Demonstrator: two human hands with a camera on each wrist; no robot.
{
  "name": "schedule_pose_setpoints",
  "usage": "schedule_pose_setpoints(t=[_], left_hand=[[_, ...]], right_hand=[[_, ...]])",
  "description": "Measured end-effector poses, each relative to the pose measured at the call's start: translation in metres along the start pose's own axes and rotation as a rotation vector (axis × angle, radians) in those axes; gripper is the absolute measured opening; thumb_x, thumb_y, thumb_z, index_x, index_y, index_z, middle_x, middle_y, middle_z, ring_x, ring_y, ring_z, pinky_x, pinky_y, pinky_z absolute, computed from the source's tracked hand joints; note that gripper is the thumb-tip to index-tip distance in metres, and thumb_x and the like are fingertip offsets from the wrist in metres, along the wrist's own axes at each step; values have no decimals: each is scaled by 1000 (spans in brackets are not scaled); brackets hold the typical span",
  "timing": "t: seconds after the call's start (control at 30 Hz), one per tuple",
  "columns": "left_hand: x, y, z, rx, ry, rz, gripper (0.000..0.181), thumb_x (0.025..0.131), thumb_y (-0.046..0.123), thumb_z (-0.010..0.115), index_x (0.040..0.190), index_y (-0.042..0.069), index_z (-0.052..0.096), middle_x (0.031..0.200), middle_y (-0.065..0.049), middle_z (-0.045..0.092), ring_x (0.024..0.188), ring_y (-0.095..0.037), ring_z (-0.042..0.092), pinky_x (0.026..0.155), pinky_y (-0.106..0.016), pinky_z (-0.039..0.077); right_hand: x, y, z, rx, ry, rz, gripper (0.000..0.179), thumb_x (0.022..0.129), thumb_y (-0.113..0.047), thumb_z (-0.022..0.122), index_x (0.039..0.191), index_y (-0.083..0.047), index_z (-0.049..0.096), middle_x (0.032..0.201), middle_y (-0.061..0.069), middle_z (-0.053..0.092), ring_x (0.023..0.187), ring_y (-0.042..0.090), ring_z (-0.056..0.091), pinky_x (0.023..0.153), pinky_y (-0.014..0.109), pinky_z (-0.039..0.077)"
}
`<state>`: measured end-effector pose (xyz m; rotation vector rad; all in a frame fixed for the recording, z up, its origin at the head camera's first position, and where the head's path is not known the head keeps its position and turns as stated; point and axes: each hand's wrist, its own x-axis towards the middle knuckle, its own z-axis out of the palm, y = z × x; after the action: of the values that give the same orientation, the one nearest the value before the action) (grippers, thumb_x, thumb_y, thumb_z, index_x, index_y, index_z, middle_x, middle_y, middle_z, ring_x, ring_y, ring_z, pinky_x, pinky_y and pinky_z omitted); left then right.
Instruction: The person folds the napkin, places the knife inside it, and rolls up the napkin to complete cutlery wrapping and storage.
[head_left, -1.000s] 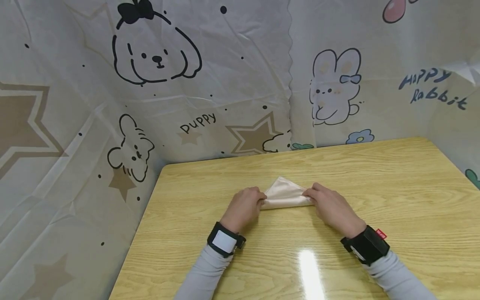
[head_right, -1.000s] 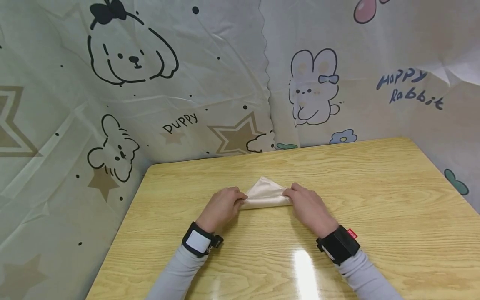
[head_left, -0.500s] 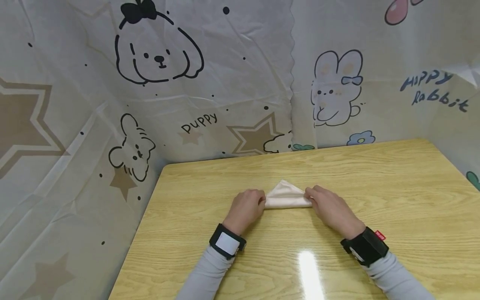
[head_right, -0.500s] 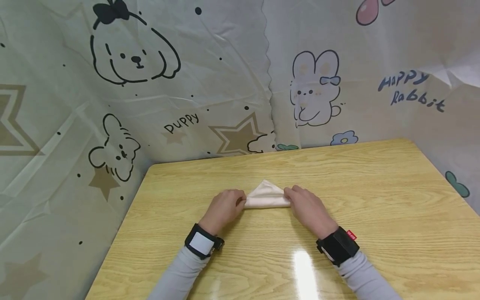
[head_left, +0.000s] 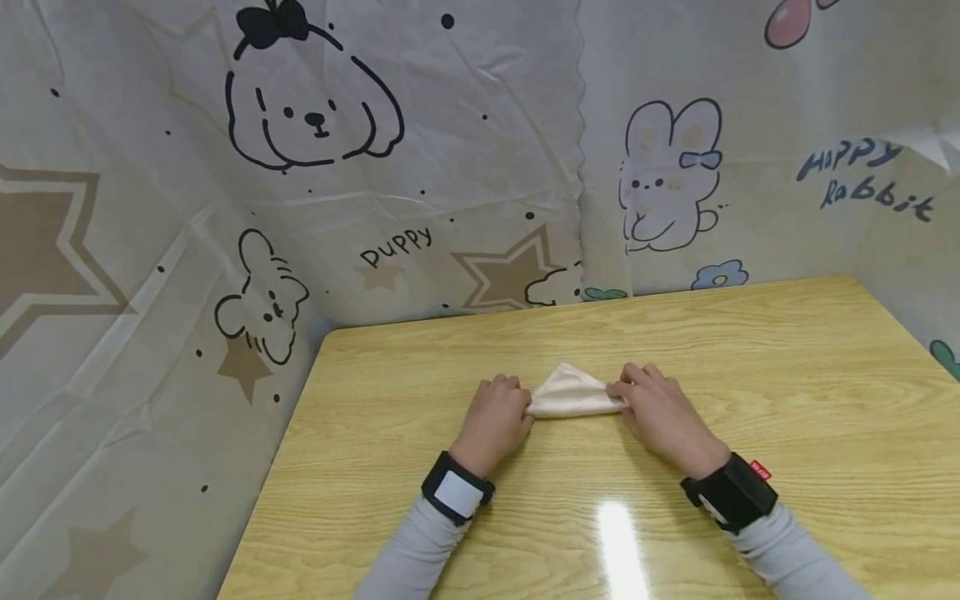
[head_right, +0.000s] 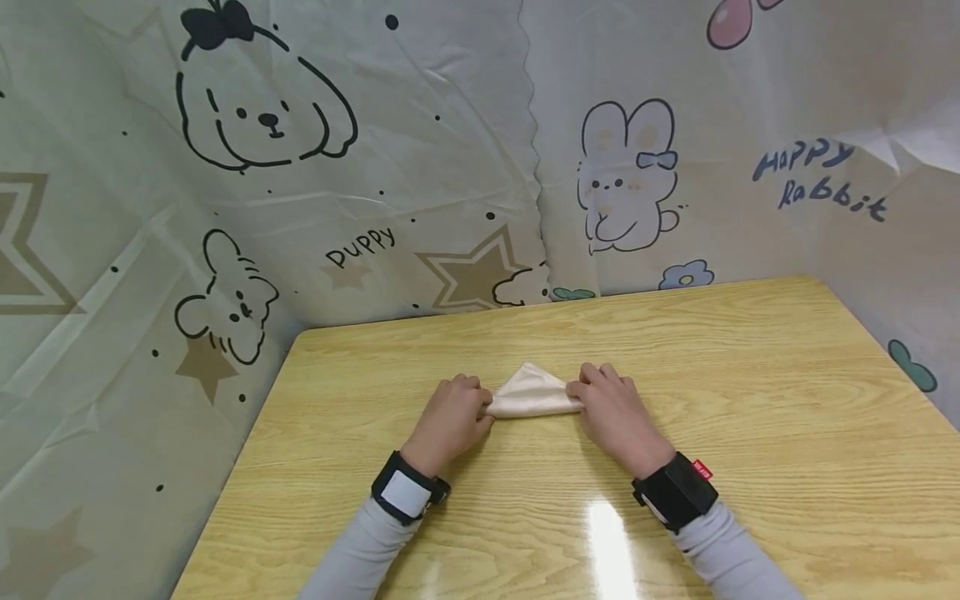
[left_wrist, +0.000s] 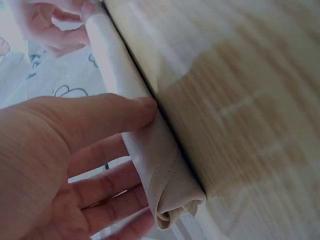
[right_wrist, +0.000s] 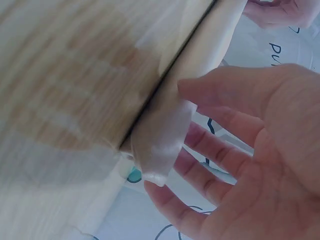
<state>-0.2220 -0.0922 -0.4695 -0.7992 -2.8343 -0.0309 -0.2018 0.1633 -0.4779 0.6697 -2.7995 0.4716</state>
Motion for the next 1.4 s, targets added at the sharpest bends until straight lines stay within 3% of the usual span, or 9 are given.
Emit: schedule_pose_setpoints(t=[0.17, 0.27, 0.4, 0.53, 0.77, 1.0, 1.13, 1.27, 1.4], left_hand=[[1, 0, 1, 27, 16, 15, 17, 81, 23, 75, 96, 15, 73, 79, 0, 67, 71, -16, 59, 61, -34, 51], [1, -1, 1, -7, 16, 20, 16, 81, 27, 76, 92, 15, 73, 79, 1, 62, 69, -13, 55, 59, -32, 49], [1, 0, 0, -52, 9, 37, 15, 81, 28, 77, 82, 14, 71, 79, 3, 55, 69, -10, 50, 58, -29, 48], [1, -1, -2, -61, 2, 61, 13, 83, 25, 75, 79, 13, 73, 76, 3, 57, 66, -9, 51, 57, -28, 49], [1, -2, -5, -57, 0, 95, 11, 88, 23, 69, 86, 13, 73, 77, 2, 62, 66, -9, 54, 59, -29, 50], [0, -3, -3, -90, 1, 129, 11, 91, 19, 65, 98, 12, 71, 84, 0, 67, 73, -12, 60, 65, -32, 54], [0, -4, -1, -93, -27, 137, 12, 93, 16, 62, 101, 10, 70, 88, -1, 69, 79, -14, 62, 70, -35, 55], [1, -3, 0, -141, -102, 113, 19, 97, 15, 57, 113, 10, 64, 92, -3, 69, 79, -13, 61, 71, -34, 55], [2, -1, -1, -206, -150, 91, 24, 100, 20, 51, 121, 10, 57, 88, -3, 68, 69, -8, 55, 60, -28, 50]], right_hand=[[0, 0, -1, -9, 33, -41, 30, 77, 2, 72, 105, -8, 71, 89, 5, 58, 75, 21, 47, 57, 34, 40], [0, 1, -1, -13, 53, -65, 31, 75, 5, 70, 102, -11, 69, 83, 4, 56, 70, 20, 46, 54, 32, 38], [0, 1, 0, -30, 38, -69, 26, 77, 2, 69, 100, -11, 69, 83, 5, 56, 71, 21, 47, 54, 33, 40], [0, 1, 0, -24, 19, -51, 21, 81, -2, 70, 101, -8, 71, 85, 5, 57, 74, 20, 49, 57, 34, 43], [-1, 0, -2, 31, -4, -12, 18, 88, -5, 66, 105, -8, 72, 84, 2, 56, 73, 18, 49, 57, 33, 44], [-1, 1, -1, 0, -10, -39, 20, 89, -2, 64, 107, -6, 72, 87, 5, 56, 73, 18, 50, 58, 32, 45], [-1, 1, 0, -8, -33, -7, 24, 89, -1, 63, 110, -7, 72, 96, 6, 55, 80, 22, 48, 64, 37, 44], [-1, 1, 0, -49, -48, 29, 32, 85, 2, 64, 114, -9, 72, 103, 6, 50, 93, 28, 39, 74, 48, 32], [-1, 1, 1, -62, -46, 21, 37, 83, 7, 63, 114, -9, 73, 100, 7, 46, 90, 28, 34, 70, 40, 26]])
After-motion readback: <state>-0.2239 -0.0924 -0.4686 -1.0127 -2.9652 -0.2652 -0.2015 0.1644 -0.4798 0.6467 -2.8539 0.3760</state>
